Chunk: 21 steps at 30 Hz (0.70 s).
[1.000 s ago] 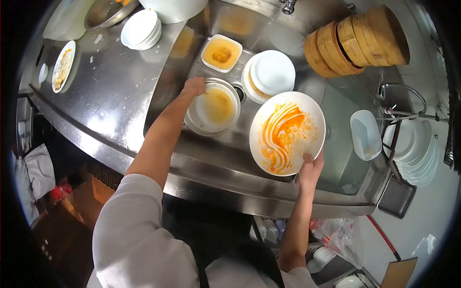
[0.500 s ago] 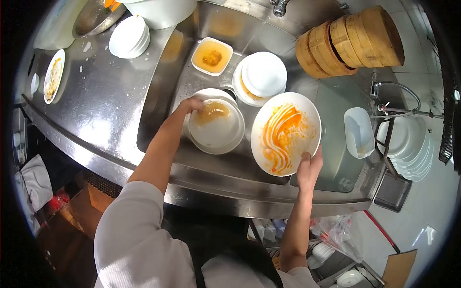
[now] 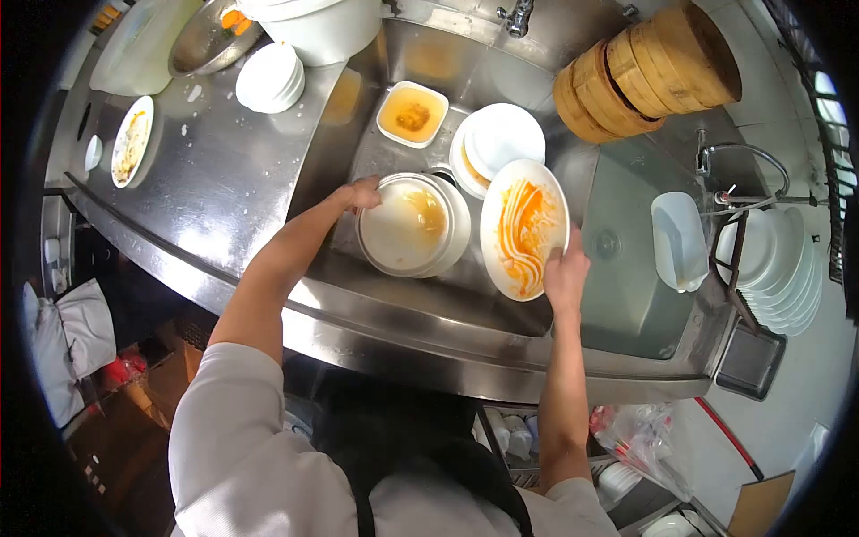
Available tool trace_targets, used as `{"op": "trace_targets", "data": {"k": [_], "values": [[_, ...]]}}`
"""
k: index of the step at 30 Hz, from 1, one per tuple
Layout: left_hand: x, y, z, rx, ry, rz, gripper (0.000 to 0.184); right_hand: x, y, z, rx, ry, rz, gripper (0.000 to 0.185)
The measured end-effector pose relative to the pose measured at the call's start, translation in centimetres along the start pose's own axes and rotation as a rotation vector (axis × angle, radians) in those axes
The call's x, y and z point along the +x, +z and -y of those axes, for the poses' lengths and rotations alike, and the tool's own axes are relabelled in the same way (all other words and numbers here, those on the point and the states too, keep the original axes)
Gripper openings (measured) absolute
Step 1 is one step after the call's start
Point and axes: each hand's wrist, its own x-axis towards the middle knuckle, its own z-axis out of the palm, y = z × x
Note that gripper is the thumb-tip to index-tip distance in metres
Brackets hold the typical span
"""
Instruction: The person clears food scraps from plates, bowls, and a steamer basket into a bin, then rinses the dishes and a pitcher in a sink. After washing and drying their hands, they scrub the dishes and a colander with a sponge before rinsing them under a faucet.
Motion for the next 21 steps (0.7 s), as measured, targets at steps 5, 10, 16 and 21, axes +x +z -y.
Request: {"op": "trace_targets", "data": {"k": [5,10,16,21], "values": [[-0.8,-1.5,1.3,0.32,0.121,-0.195,0.047,2.1,4.3,-1.1,0.006,0.008,0.162,0.045],[-2.1,-2.7,1.2,0.447,0.131,-0.227,0.043,3.6,10.5,-3.1,0.103,0.001,0.307,0.037],[-3.5,-3.0,0.1,0.408,0.089,-0.245,0.041,4.3,19.8,-7.9,0.215,0.244,0.38,0.03],[-3.1,-1.8,0.7,0.209,0.037,-0.246,0.043,3.3,24.4,-10.3,-0.002,0.255,0.36,0.036]]}}
